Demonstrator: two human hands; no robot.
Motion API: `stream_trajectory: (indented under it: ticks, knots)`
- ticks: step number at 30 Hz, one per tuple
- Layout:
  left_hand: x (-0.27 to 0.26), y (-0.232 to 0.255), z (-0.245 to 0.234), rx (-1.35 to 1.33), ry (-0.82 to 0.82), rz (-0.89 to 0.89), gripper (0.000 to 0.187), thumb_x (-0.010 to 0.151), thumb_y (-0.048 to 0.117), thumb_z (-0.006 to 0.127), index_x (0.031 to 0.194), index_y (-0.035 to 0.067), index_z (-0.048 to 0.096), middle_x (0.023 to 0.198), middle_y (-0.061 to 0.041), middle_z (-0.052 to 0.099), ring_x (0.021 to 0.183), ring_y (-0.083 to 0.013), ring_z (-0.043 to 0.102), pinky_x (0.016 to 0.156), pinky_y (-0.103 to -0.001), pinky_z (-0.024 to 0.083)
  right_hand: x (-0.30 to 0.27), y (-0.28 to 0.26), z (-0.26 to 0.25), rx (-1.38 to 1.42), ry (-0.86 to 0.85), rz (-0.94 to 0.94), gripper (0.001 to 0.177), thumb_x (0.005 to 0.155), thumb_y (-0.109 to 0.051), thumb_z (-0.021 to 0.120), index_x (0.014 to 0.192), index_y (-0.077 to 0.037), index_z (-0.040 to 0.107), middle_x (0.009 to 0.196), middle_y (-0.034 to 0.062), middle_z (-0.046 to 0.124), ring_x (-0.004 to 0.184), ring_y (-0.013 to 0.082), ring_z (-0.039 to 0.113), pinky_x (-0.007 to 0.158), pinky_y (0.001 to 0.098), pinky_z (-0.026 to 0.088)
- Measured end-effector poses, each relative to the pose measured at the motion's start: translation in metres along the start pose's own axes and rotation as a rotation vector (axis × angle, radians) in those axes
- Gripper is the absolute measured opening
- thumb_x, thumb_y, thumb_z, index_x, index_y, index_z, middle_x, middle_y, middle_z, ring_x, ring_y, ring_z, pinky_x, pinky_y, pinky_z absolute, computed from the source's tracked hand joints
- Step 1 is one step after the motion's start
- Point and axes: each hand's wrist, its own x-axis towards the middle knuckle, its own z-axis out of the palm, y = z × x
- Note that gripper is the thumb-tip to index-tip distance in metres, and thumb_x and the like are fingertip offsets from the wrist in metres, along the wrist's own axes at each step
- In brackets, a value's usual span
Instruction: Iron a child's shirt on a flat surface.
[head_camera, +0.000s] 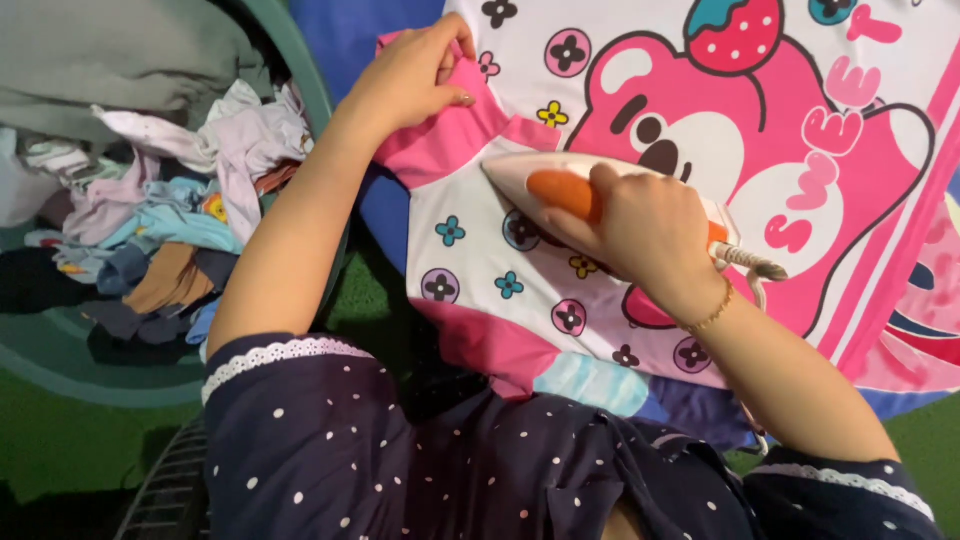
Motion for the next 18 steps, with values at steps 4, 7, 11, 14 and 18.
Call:
stream_trajectory:
  ticks: [4, 7, 11, 14, 18]
  knots:
    - [-0.004, -0.019, 0.004, 0.016, -0.021, 0.026, 0.050, 0.083, 0.013, 0.089, 0.117, 0.003, 0.054, 0.068, -0.006, 0.052, 0.062, -0.0215, 0.053, 0.059, -0.038, 0.043, -0.015, -0.020, -0.005, -0.071, -0.247, -0.085, 0.064, 0.080, -0.076, 0.067, 0.081, -0.011, 0.070, 0.052, 0.0107, 0.063, 0.044, 0.0282, 0.064, 0.043, 0.0422, 0.049]
    - [-0.006, -0.027, 0.001, -0.050, -0.074, 0.038, 0.053, 0.088, 0.015, 0.088, 0.124, 0.003, 0.051, 0.069, -0.006, 0.054, 0.064, -0.0207, 0.055, 0.060, -0.037, 0.044, -0.018, -0.028, 0.005, 0.024, -0.100, -0.202, 0.061, 0.079, -0.069, 0.069, 0.076, -0.008, 0.068, 0.056, 0.0087, 0.063, 0.044, 0.0286, 0.063, 0.040, 0.0423, 0.047]
    - [-0.007, -0.018, -0.011, 0.015, -0.194, -0.028, 0.070, 0.081, 0.014, 0.090, 0.132, 0.006, 0.043, 0.070, -0.006, 0.059, 0.065, -0.0212, 0.058, 0.060, -0.038, 0.045, 0.006, -0.046, 0.016, 0.001, 0.068, -0.078, 0.063, 0.089, -0.070, 0.068, 0.077, -0.008, 0.065, 0.058, 0.0094, 0.061, 0.049, 0.0277, 0.063, 0.044, 0.0387, 0.048]
    - [-0.003, -0.020, -0.013, 0.075, -0.241, -0.097, 0.075, 0.078, 0.010, 0.087, 0.138, 0.010, 0.042, 0.074, -0.007, 0.061, 0.067, -0.0226, 0.060, 0.059, -0.041, 0.045, 0.009, -0.053, 0.016, -0.032, 0.031, -0.095, 0.066, 0.087, -0.073, 0.067, 0.076, -0.008, 0.065, 0.054, 0.0097, 0.060, 0.046, 0.0271, 0.063, 0.042, 0.0381, 0.048]
    - [0.008, -0.029, -0.009, 0.098, -0.236, -0.094, 0.069, 0.081, 0.010, 0.086, 0.138, 0.010, 0.046, 0.079, -0.010, 0.064, 0.074, -0.0279, 0.063, 0.064, -0.044, 0.049, -0.013, -0.066, 0.013, -0.016, -0.088, -0.237, 0.065, 0.077, -0.073, 0.067, 0.077, -0.009, 0.068, 0.051, 0.0089, 0.062, 0.041, 0.0268, 0.063, 0.037, 0.0400, 0.047]
